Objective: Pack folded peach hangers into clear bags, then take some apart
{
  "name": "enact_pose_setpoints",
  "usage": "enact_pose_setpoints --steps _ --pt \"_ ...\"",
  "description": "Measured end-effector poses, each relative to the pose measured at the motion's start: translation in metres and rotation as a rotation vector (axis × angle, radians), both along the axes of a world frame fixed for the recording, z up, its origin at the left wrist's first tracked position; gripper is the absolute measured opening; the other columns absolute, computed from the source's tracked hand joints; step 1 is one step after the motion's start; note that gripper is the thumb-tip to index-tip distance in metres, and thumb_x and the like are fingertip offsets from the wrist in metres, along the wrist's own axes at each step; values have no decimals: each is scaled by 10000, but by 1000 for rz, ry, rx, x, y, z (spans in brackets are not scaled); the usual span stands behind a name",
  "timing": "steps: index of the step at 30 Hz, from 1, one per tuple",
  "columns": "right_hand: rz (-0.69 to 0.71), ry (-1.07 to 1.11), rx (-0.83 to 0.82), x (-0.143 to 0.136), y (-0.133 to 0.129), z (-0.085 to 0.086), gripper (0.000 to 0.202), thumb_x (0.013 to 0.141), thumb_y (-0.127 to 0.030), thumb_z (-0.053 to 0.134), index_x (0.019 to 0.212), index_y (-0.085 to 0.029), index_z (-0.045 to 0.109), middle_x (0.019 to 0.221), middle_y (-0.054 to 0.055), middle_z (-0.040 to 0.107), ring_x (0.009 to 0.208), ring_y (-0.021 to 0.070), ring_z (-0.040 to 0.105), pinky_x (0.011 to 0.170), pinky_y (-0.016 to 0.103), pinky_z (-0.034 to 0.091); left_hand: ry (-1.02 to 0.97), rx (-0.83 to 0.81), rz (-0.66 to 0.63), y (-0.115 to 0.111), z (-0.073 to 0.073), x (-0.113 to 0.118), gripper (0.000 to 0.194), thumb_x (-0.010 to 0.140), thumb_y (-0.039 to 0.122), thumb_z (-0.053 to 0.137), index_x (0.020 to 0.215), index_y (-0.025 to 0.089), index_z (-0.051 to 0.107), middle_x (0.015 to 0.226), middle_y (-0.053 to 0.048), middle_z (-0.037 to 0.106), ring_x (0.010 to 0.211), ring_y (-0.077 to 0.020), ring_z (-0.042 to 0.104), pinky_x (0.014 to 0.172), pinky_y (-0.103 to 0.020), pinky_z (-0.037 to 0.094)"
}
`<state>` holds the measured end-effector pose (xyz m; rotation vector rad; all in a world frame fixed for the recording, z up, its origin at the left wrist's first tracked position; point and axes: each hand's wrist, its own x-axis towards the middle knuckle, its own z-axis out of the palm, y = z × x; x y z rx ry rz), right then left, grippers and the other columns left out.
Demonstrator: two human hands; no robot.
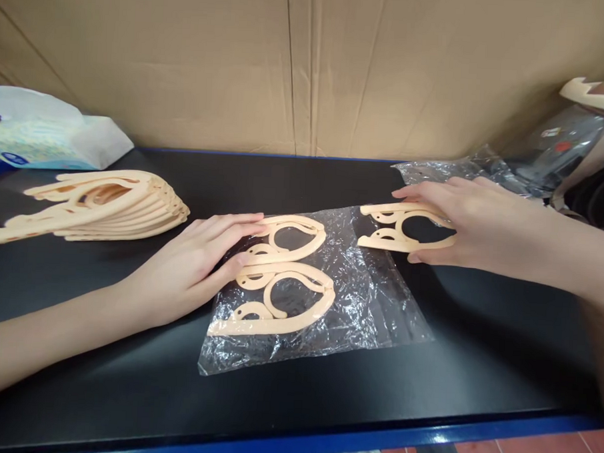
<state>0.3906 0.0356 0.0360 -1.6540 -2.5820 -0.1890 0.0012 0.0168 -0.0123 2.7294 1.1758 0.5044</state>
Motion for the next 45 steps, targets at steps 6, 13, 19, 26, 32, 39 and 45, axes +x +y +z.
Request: enact_pose_setpoints --steps 6,13,19,26,32,39,45 --pt "50 170 -113 -21 -10 6 686 795 -669 663 1355 -286 565 1292 131 723 987 334 736 804 470 581 0 -36 -50 1 2 -6 570 972 68 328 1497 206 501 1591 -44 502 1411 -223 498 1124 -409 420" --pt "71 199 -248 -22 -13 9 720 724 -717 732 1342 -377 589 1115 66 783 877 323 762 649 434 604 11 -4 -87 3 0 -6 580 937 12 334 1458 174 528 1548 -76 543 1400 -243 496 1113 -440 441" --pt "189 336 -192 -33 -14 -1 611 813 -550 733 1366 -374 540 1315 10 723 1061 271 751 837 381 637 -25 -11 -103 4 -1 -6 583 921 -23 347 1440 178 518 1536 -72 545 1388 -211 496 1128 -400 424" --pt "215 415 -174 -34 -15 0 585 795 -539 778 1314 -366 572 1305 26 710 1068 271 741 854 348 639 -57 -12 -136 3 -2 -6 518 974 10 345 1429 197 506 1503 -65 579 1340 -205 541 1085 -372 446" --pt "337 384 -157 -48 -8 -25 781 842 -604 733 1495 -289 442 1392 108 628 1226 317 659 989 453 584 -78 9 -180 5 -1 -3 423 1045 73 332 1418 162 510 1426 -80 636 1232 -190 598 1029 -340 463" --pt "227 142 48 -29 -7 -21 852 845 -761 611 1520 -268 444 1154 110 704 975 325 687 839 498 542 -85 43 -64 3 0 -2 309 1046 136 468 1334 166 576 1291 -69 676 1130 -218 600 962 -372 477" --pt "287 304 -95 -38 -9 -28 654 933 -599 626 1498 -314 464 1180 72 761 1039 291 701 947 487 494 -158 33 -89 5 -2 -2 228 1072 217 506 1264 177 622 1168 -49 694 1057 -185 627 939 -302 499"
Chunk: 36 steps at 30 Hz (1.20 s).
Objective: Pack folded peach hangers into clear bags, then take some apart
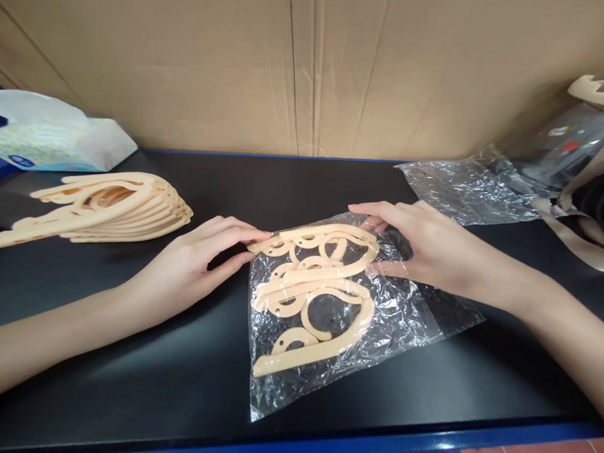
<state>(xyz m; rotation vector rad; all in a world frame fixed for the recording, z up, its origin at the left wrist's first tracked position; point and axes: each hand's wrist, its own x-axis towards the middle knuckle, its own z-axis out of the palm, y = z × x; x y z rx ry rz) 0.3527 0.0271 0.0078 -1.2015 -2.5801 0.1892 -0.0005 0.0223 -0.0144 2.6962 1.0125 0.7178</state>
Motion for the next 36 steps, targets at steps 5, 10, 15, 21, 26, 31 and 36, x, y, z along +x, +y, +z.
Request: enact_pose_setpoints --steps 5,10,15,21,26,31,36 --pt "58 158 11 -16 -4 -8 616 934 -522 675 1494 -346 487 1267 38 758 1178 284 684 999 485 501 -30 -3 -67 2 -2 1 271 1061 190 534 1316 152 620 1152 -49 681 1046 -152 641 931 -246 497" --pt "88 317 -191 -18 -1 -14 664 894 -433 754 1503 -423 490 1347 -20 724 1222 245 688 1043 427 554 -49 -1 -89 1 0 0 234 1042 160 562 1257 157 654 1091 -26 675 1011 -131 645 914 -212 491" --pt "103 348 -232 -20 -1 -16 671 878 -424 770 1492 -465 500 1328 -52 720 1133 221 720 1005 398 592 -73 -35 -87 0 2 1 197 1029 123 577 1202 158 664 1071 -13 672 992 -112 642 892 -185 479" --pt "96 312 -176 -21 -2 -17 655 891 -447 749 1499 -390 515 1263 3 731 1016 210 711 896 390 596 -51 -7 -64 2 0 1 213 1037 93 536 1205 153 652 1128 -34 675 1031 -139 629 920 -241 471" --pt "119 338 -201 -20 1 -17 599 901 -438 744 1465 -372 555 1256 19 741 954 194 689 809 363 572 -23 33 -5 3 1 0 174 1040 128 548 1128 197 681 1169 -25 694 1015 -179 629 876 -320 462" --pt "84 324 -218 -22 0 -16 604 894 -490 737 1453 -327 575 1207 53 757 907 213 695 731 371 556 -41 37 18 4 3 0 163 1029 129 573 1089 208 703 1075 -8 728 959 -192 628 839 -336 456" --pt "89 338 -192 -24 -2 -17 574 869 -513 756 1391 -314 627 1063 30 764 822 198 679 674 350 539 -90 37 41 5 5 1 116 1000 123 628 1015 200 713 932 14 710 869 -174 604 790 -306 444"
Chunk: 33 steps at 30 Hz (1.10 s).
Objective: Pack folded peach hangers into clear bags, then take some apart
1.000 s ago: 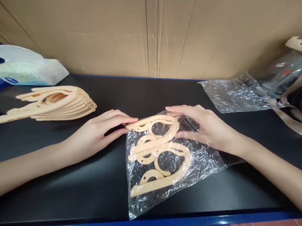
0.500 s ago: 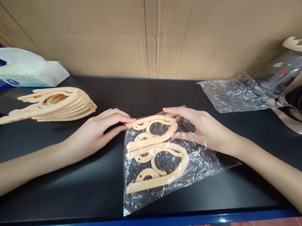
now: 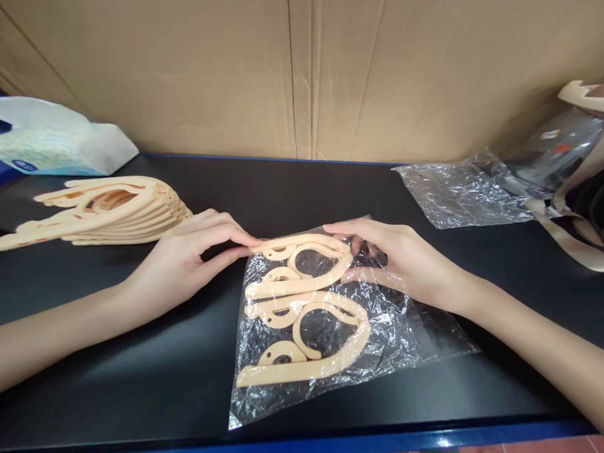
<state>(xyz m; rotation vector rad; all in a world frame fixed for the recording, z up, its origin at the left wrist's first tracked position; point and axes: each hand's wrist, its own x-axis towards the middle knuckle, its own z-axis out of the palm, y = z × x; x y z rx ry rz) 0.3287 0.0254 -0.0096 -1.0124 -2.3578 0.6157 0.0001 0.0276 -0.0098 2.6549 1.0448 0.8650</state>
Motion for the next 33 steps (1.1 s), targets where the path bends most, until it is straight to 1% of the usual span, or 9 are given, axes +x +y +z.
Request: enact_pose_setpoints --steps 4,8,13,17,22,26,29,31,33 --pt "-12 -5 11 1 1 -1 597 849 -530 768 1397 -338 626 1042 22 759 796 201 682 676 363 553 -14 -22 -2 0 2 1 145 986 69 617 1015 188 695 915 23 691 861 -151 596 789 -272 441" --pt "-17 -20 22 2 2 -1 606 855 -563 749 1398 -325 623 1012 29 755 757 194 677 658 362 560 -19 -44 -18 -1 1 1 174 1006 70 538 1091 160 660 989 -1 689 905 -143 601 801 -251 457" --pt "-4 -69 90 2 1 -2 605 885 -550 721 1413 -277 611 949 31 726 725 182 655 657 351 572 19 -100 -38 -2 -1 0 204 992 100 513 1150 155 630 1058 -25 688 977 -170 603 866 -284 467" --pt "17 -70 110 1 -2 0 595 903 -524 711 1442 -310 580 933 21 704 747 188 657 678 351 578 59 -93 -29 -1 -2 0 259 985 57 477 1168 176 616 1090 -27 679 1004 -179 600 884 -306 467" --pt "15 -101 103 3 -2 -1 642 906 -498 711 1503 -381 506 1043 27 729 786 215 670 725 383 578 102 -4 -24 -3 -1 0 305 990 19 416 1180 163 606 1080 -39 679 965 -186 596 862 -322 479" --pt "24 -126 124 4 -1 -3 632 939 -450 685 1524 -331 479 1067 44 728 815 208 667 745 368 569 186 173 -16 -8 1 3 299 997 41 435 1236 127 593 1194 -93 677 995 -229 608 825 -366 488" --pt "25 -141 124 4 -3 0 628 954 -438 667 1534 -304 466 1110 63 737 830 208 674 759 371 571 229 259 -30 -13 12 7 295 1014 86 457 1280 111 583 1301 -129 651 1111 -261 620 896 -393 504" --pt "26 -163 125 4 -6 5 636 971 -435 646 1554 -300 430 1177 73 742 837 203 684 775 378 581 240 242 -5 -15 28 6 307 1033 141 457 1318 116 568 1369 -141 615 1211 -274 599 1007 -415 494" --pt "28 -196 137 5 -7 9 628 995 -413 614 1571 -295 395 1231 74 745 863 197 703 802 378 593 262 188 49 -14 47 -3 369 1060 267 458 1397 132 525 1467 -150 540 1329 -298 536 1112 -457 451"
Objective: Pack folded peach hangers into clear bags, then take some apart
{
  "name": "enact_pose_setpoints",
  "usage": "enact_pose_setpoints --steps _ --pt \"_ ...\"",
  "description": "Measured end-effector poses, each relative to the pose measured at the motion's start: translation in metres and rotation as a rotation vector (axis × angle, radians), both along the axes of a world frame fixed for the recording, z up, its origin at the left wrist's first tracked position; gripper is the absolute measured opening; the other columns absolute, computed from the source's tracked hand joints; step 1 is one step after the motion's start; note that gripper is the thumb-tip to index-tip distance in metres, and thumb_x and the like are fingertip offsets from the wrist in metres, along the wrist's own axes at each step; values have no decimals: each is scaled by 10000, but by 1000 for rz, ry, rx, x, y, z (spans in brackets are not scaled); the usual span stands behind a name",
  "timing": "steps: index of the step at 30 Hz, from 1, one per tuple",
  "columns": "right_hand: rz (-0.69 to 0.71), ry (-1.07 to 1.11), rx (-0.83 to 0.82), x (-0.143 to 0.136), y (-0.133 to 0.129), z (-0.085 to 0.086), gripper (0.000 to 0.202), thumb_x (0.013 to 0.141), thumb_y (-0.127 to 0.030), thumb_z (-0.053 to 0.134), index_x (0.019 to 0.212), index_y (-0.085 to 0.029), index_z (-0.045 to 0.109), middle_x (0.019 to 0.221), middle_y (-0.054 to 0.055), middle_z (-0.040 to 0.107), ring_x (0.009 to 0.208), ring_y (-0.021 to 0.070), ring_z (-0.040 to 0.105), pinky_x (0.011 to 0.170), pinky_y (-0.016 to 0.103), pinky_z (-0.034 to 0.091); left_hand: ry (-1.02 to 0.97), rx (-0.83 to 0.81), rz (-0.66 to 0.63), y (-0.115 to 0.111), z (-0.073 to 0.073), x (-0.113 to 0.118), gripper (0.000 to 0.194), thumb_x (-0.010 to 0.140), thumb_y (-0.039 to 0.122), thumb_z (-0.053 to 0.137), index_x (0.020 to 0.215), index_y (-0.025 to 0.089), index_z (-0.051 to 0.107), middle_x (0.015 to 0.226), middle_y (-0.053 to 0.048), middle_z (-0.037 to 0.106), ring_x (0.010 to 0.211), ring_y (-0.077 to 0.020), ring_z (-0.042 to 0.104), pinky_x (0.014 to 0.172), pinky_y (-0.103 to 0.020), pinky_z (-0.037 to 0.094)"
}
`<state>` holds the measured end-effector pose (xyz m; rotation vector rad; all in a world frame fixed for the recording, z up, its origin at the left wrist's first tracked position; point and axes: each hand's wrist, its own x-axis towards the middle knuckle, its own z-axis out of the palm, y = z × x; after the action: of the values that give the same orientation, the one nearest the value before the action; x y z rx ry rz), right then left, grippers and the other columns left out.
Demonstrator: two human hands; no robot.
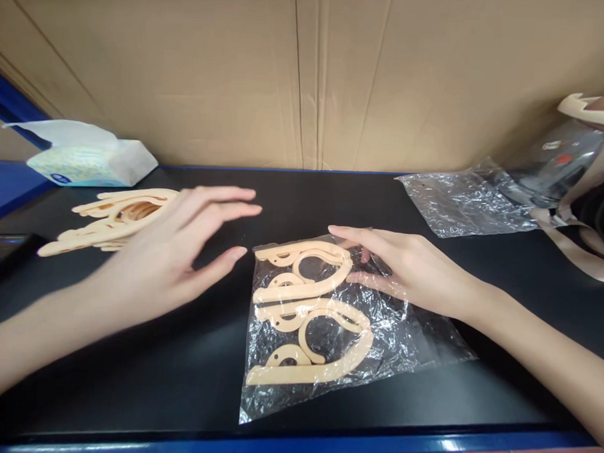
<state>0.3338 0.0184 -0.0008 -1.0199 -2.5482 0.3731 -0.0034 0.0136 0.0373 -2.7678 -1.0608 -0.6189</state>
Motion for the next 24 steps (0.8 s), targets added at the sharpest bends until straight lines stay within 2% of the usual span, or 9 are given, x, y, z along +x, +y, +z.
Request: enact_pose_setpoints --steps 3,5,6,8,10,13,16,21,24 --pt "-9 -28 62 3 1 4 574 1020 -371 576 1562 -284 409 1202 54 768 933 203 739 829 370 602 96 -93 96 11 24 -40 695 1053 616 397 1593 184 327 1641 -151 341 1486 -384 362 1191 -608 344" --pt "-35 -34 102 5 4 5 541 1023 -372 566 1544 -288 444 1134 41 786 947 223 753 818 389 607 111 -127 138 25 30 -82 984 905 835 466 1639 212 261 1669 -158 297 1502 -484 295 1182 -731 255" --pt "-52 -41 112 7 6 6 528 1023 -382 561 1534 -293 460 1105 38 791 939 233 757 805 402 608 106 -169 190 33 31 -104 1078 816 864 576 1644 249 265 1662 -138 329 1489 -506 309 1183 -735 255" --pt "-88 -63 115 9 8 7 503 1026 -400 541 1515 -298 491 1062 39 795 907 248 760 776 424 610 98 -216 285 48 28 -144 1218 606 871 760 1608 300 368 1550 -105 498 1400 -510 427 1181 -706 306" --pt "-115 -70 111 12 10 9 482 1029 -397 519 1501 -299 511 1044 41 793 880 250 757 762 435 611 117 -229 397 57 24 -169 1247 516 903 765 1560 299 452 1441 -89 591 1294 -480 539 1140 -642 397" --pt "-121 -41 107 14 12 11 481 1017 -349 523 1497 -311 514 1039 33 790 861 245 754 776 446 612 103 -296 425 59 25 -174 1213 544 989 638 1487 233 531 1289 -80 670 1140 -394 647 906 -476 557" --pt "-118 -29 106 16 13 12 488 1005 -324 534 1493 -321 513 1033 24 786 849 239 755 770 443 612 60 -341 413 56 29 -164 1137 632 1011 541 1424 197 575 1123 -53 701 946 -298 681 705 -353 542" --pt "-150 -34 67 23 13 17 527 1002 -390 558 1520 -352 465 1105 20 767 864 236 742 780 437 605 69 -320 469 54 31 -160 1136 542 1026 582 1366 245 614 1030 -25 645 758 -211 605 703 -353 497" --pt "-181 -20 110 25 9 26 504 1018 -348 525 1516 -368 451 1247 51 712 975 252 727 885 462 592 108 -189 448 43 36 -143 1093 645 1048 428 1350 231 596 1091 -51 575 816 -200 581 763 -368 498"
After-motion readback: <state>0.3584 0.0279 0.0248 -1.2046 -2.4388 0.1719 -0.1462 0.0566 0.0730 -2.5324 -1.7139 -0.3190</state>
